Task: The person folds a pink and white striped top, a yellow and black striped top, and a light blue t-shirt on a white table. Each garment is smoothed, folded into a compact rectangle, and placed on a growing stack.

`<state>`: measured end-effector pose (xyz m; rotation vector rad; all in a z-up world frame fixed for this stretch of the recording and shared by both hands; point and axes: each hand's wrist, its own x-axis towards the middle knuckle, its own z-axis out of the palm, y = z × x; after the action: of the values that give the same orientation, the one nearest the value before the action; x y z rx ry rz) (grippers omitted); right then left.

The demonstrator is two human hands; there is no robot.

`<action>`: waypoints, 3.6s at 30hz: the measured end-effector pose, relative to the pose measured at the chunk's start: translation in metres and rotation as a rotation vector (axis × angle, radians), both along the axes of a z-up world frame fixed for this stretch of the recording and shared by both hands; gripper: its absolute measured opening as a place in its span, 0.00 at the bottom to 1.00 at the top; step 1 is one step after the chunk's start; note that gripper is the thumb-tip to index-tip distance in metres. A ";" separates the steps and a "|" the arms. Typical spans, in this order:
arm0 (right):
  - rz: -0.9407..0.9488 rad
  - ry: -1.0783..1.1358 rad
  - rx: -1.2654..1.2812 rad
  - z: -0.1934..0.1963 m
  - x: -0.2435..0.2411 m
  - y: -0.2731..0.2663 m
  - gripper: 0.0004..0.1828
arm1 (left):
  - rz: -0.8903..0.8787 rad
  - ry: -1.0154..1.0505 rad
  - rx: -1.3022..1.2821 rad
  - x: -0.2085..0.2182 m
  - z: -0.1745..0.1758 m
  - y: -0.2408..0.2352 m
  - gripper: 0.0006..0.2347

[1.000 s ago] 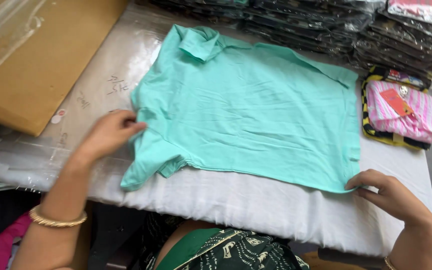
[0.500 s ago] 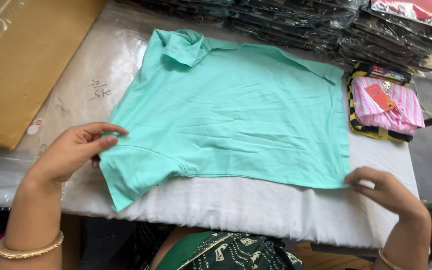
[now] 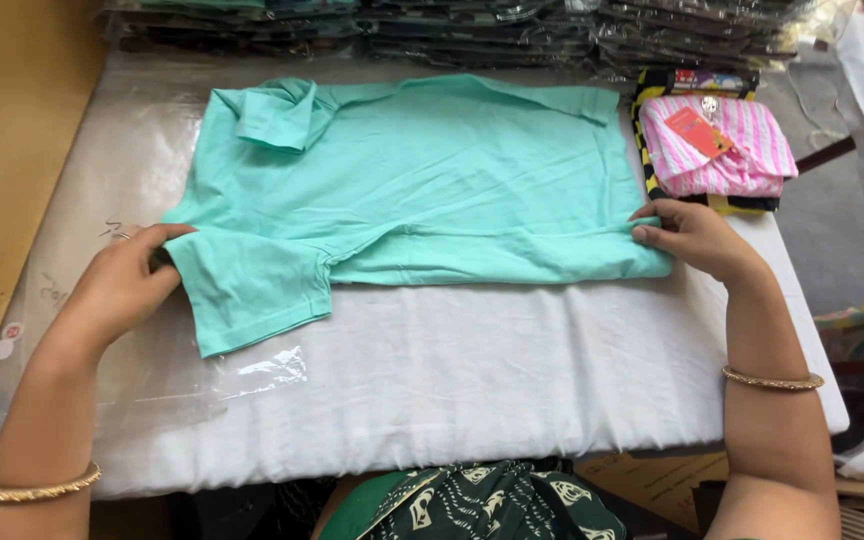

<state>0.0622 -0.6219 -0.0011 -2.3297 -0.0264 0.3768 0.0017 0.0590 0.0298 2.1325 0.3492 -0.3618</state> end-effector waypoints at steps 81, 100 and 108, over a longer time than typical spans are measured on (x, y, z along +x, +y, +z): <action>0.504 -0.281 -0.614 0.021 0.028 0.118 0.31 | -0.016 -0.565 0.487 0.244 -0.081 -0.063 0.10; -0.222 -0.921 -0.657 -0.069 0.217 0.061 0.12 | 0.294 -0.962 -0.037 0.235 -0.038 -0.056 0.10; -0.083 -1.045 -0.689 0.009 0.109 0.069 0.06 | -0.214 -0.785 0.577 0.212 0.041 -0.007 0.11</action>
<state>0.1713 -0.5524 0.0083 -2.9076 -0.3465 -1.0518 0.2139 0.0523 0.0705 2.6723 -0.2685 0.5280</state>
